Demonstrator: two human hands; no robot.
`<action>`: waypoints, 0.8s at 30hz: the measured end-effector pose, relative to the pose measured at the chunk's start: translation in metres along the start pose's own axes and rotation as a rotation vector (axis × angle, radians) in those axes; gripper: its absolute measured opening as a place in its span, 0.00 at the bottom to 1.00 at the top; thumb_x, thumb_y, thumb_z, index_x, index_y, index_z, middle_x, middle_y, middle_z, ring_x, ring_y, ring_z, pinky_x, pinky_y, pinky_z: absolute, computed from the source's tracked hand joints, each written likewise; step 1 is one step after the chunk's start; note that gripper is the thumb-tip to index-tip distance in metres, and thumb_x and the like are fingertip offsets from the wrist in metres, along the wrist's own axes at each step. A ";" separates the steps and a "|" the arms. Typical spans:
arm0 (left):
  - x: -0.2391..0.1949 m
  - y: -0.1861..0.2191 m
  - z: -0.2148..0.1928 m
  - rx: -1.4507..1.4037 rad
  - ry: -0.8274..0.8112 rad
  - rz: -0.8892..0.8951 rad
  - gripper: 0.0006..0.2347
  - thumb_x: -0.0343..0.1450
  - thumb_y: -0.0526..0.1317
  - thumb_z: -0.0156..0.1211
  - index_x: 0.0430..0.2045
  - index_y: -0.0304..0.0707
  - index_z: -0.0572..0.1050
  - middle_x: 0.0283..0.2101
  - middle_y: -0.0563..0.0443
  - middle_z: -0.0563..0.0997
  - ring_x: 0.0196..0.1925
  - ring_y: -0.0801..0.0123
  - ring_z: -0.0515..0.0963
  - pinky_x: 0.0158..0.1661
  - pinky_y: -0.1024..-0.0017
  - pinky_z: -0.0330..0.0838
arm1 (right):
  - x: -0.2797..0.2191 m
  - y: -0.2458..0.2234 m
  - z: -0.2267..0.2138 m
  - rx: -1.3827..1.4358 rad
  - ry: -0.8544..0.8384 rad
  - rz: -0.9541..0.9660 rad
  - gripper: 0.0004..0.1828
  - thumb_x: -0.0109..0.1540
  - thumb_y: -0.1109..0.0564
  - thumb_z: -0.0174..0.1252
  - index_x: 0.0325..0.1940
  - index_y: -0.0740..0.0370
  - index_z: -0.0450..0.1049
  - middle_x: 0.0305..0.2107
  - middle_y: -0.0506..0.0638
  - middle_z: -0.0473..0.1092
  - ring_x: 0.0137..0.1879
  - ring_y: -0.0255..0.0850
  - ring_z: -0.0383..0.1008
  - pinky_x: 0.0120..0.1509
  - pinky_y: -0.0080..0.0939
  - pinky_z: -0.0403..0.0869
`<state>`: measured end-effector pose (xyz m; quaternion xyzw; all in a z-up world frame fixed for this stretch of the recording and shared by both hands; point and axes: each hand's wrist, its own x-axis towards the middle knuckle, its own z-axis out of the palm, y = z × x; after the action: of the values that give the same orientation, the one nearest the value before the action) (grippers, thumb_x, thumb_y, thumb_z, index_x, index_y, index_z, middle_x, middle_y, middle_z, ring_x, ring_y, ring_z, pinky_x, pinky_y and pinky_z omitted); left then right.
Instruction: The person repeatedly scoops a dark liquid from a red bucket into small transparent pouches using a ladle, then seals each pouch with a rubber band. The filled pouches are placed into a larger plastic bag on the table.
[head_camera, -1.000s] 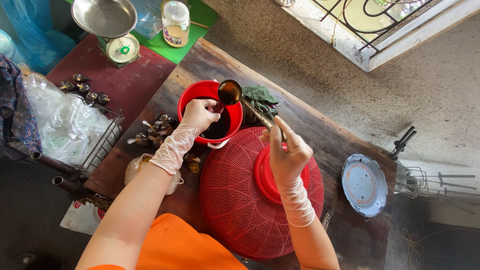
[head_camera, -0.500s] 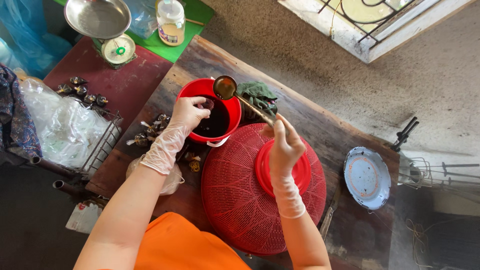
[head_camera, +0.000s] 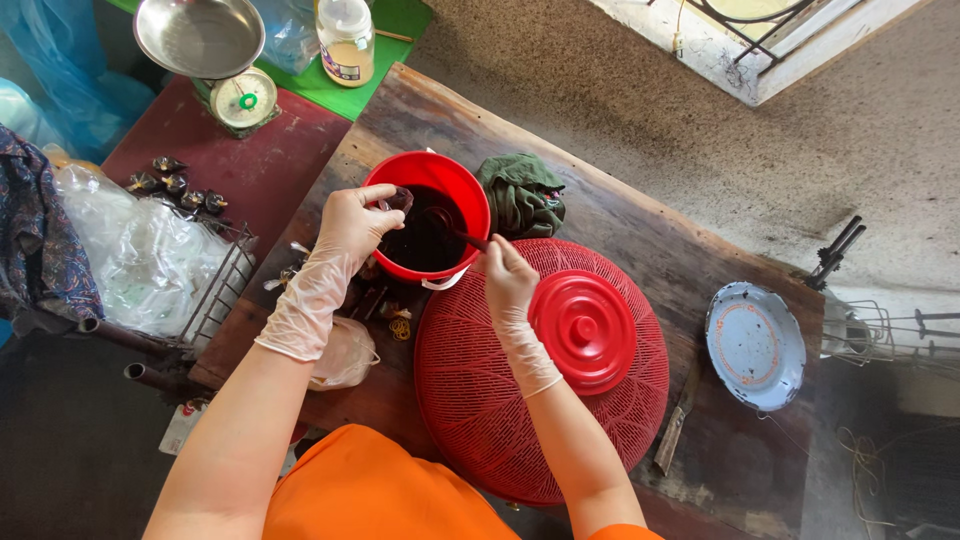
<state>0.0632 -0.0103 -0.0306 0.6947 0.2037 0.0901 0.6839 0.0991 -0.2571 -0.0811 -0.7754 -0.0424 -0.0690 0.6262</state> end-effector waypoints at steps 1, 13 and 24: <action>0.000 0.000 0.000 0.005 0.002 0.000 0.20 0.60 0.27 0.69 0.47 0.31 0.81 0.31 0.53 0.80 0.31 0.77 0.78 0.35 0.76 0.80 | 0.002 -0.003 -0.002 0.066 0.008 0.053 0.14 0.66 0.62 0.58 0.55 0.68 0.78 0.28 0.52 0.81 0.30 0.35 0.80 0.39 0.33 0.80; 0.004 -0.009 0.013 0.098 -0.026 0.015 0.19 0.59 0.29 0.70 0.46 0.33 0.83 0.31 0.50 0.81 0.30 0.75 0.79 0.35 0.74 0.79 | 0.023 -0.111 -0.061 0.229 0.024 0.105 0.12 0.66 0.63 0.56 0.48 0.75 0.78 0.26 0.59 0.79 0.27 0.42 0.81 0.33 0.38 0.81; 0.005 -0.008 0.028 0.166 -0.068 -0.010 0.20 0.59 0.29 0.70 0.47 0.37 0.82 0.29 0.54 0.81 0.30 0.74 0.80 0.35 0.74 0.77 | -0.004 -0.182 -0.070 0.216 0.062 -0.052 0.10 0.66 0.65 0.56 0.48 0.73 0.79 0.28 0.59 0.79 0.30 0.42 0.83 0.36 0.40 0.83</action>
<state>0.0779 -0.0335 -0.0402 0.7507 0.1906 0.0456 0.6309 0.0633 -0.2865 0.1083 -0.6994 -0.0501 -0.1043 0.7053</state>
